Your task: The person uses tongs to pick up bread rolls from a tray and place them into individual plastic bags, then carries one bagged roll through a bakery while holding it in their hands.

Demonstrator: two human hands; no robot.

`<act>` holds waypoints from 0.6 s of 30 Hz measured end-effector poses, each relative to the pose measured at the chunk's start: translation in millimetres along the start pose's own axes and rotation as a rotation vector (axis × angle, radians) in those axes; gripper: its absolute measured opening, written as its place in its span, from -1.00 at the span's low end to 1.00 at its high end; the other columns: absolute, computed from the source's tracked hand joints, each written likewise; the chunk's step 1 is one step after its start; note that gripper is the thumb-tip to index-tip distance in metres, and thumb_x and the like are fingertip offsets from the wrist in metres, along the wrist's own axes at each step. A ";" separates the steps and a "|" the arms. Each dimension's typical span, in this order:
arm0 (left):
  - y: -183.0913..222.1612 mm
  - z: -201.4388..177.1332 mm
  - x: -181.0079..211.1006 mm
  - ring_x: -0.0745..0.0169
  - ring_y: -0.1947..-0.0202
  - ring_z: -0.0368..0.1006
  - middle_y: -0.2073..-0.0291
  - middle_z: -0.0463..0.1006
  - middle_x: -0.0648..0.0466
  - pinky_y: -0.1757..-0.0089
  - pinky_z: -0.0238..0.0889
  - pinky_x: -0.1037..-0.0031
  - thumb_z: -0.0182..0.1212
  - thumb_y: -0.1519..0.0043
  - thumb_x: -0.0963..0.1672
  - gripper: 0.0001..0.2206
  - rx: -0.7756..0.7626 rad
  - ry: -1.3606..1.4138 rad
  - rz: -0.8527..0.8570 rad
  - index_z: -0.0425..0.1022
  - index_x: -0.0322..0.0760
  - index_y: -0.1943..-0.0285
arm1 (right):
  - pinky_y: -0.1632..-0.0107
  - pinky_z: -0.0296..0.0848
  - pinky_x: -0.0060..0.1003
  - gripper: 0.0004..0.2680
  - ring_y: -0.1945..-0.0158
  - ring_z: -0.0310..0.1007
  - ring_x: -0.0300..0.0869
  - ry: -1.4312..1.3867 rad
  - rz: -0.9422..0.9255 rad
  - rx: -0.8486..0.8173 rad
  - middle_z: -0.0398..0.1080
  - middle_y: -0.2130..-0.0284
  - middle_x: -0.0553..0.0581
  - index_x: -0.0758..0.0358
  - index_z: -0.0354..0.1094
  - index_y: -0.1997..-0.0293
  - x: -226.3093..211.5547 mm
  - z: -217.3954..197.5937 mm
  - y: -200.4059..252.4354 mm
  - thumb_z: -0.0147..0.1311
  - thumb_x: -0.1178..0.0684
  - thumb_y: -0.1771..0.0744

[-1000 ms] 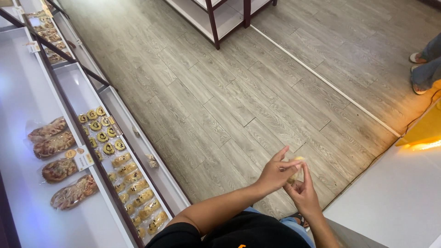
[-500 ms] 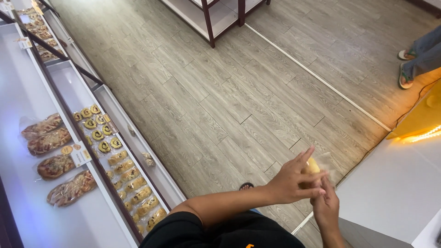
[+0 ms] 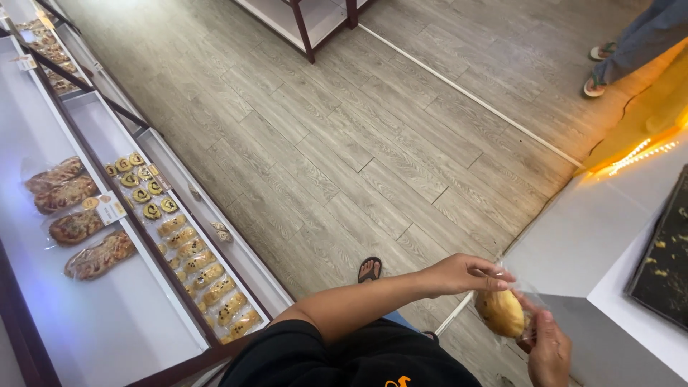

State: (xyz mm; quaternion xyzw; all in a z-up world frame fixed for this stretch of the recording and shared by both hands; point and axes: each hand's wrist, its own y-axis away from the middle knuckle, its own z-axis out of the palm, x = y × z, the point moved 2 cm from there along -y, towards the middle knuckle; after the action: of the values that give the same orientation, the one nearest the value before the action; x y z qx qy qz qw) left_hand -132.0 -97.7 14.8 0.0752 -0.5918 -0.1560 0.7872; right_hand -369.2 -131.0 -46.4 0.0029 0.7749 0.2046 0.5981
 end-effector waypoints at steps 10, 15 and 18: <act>-13.3 80.1 -25.6 0.05 -0.35 0.40 -0.28 0.52 -0.03 -0.26 0.27 0.26 0.36 -0.09 0.07 -0.42 -0.300 -0.112 -0.085 0.49 -0.02 -0.33 | 0.30 0.49 0.00 -0.60 0.13 0.46 0.16 -0.213 -0.015 0.231 0.47 0.09 0.48 0.58 0.42 -0.07 5.6 -76.1 62.3 -0.34 -0.06 -0.55; -53.9 104.2 -57.5 0.19 -0.13 0.47 -0.04 0.62 0.13 -0.13 0.32 0.40 0.35 -0.21 0.03 -0.73 -0.209 -0.040 -0.072 0.63 -0.05 -0.01 | 0.34 0.24 -0.45 -0.62 0.45 0.18 -0.25 -0.351 -0.127 0.155 0.41 0.33 0.28 0.56 0.40 -0.16 89.9 -106.7 42.5 -0.26 -0.08 -0.55; -76.6 122.2 -74.5 0.36 -0.01 0.53 0.11 0.68 0.09 -0.08 0.35 0.48 0.28 -0.32 -0.04 -0.87 -0.143 0.061 -0.034 0.54 -0.12 0.16 | 0.34 0.43 -0.27 -0.78 0.17 0.45 -0.21 -0.413 0.172 0.388 0.47 0.20 0.09 0.30 0.49 -0.03 90.3 -105.8 40.4 0.02 -0.04 -0.44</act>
State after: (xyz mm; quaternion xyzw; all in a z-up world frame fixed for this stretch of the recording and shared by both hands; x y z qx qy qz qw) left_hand -279.5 -136.7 -40.8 0.0335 -0.5536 -0.2090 0.8054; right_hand -502.8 -104.6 -95.8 0.2246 0.6583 0.0975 0.7118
